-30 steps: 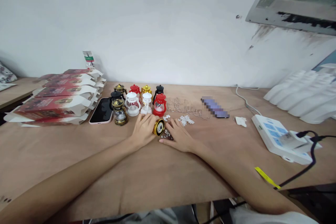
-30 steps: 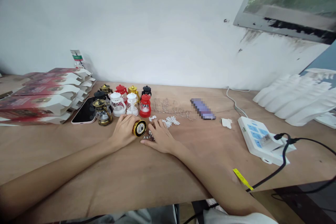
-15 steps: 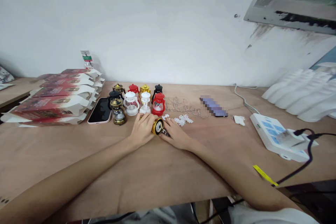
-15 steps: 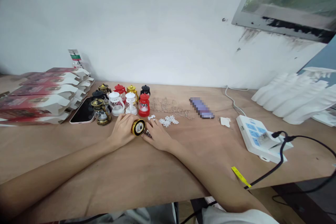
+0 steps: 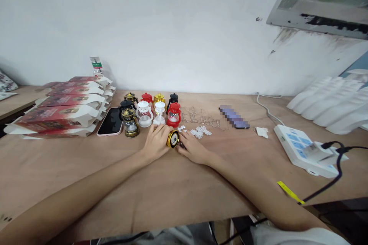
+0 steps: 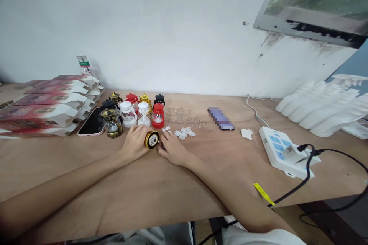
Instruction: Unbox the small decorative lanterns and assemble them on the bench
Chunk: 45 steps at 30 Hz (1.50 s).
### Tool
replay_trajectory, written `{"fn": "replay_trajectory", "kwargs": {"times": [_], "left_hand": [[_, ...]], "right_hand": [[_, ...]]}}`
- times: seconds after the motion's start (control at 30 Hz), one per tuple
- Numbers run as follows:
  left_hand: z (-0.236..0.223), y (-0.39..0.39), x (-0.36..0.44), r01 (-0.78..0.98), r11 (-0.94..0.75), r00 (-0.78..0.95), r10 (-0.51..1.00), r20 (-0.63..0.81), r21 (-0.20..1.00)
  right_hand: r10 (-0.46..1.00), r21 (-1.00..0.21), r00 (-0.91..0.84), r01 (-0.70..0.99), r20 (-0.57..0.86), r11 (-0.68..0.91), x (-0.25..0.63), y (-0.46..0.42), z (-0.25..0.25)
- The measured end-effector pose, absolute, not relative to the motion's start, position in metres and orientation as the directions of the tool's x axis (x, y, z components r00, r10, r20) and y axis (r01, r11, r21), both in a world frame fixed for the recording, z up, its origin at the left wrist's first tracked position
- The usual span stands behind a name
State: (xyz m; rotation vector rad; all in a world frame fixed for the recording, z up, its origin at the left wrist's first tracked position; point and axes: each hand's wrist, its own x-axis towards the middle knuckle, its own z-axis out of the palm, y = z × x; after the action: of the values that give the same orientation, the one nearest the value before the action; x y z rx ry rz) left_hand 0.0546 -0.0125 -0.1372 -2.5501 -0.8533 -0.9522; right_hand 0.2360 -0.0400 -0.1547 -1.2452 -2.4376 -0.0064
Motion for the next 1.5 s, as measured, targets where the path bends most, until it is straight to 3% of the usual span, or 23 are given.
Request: {"fn": "replay_trajectory", "kwargs": {"times": [0.4, 0.83, 1.23, 1.5], "left_hand": [[-0.1358, -0.0135, 0.0552, 0.600, -0.797, 0.600, 0.390, 0.699, -0.070], [-0.1356, -0.0131, 0.0540, 0.617, -0.786, 0.610, 0.437, 0.661, -0.049], [-0.1372, -0.0123, 0.0543, 0.617, -0.787, 0.607, 0.451, 0.654, -0.030], [-0.1358, -0.0134, 0.0546, 0.621, -0.784, 0.613, 0.462, 0.641, -0.028]], "right_hand": [[0.751, -0.211, -0.535, 0.741, 0.387, 0.637, 0.2383, -0.0391, -0.1538], [0.817, -0.256, -0.445, 0.796, 0.367, 0.548, 0.2363, -0.0439, -0.1511], [0.768, -0.182, -0.522, 0.770, 0.370, 0.611, 0.2384, -0.0445, -0.1525], [0.793, -0.226, -0.489, 0.779, 0.363, 0.584, 0.2380, -0.0446, -0.1494]]}}
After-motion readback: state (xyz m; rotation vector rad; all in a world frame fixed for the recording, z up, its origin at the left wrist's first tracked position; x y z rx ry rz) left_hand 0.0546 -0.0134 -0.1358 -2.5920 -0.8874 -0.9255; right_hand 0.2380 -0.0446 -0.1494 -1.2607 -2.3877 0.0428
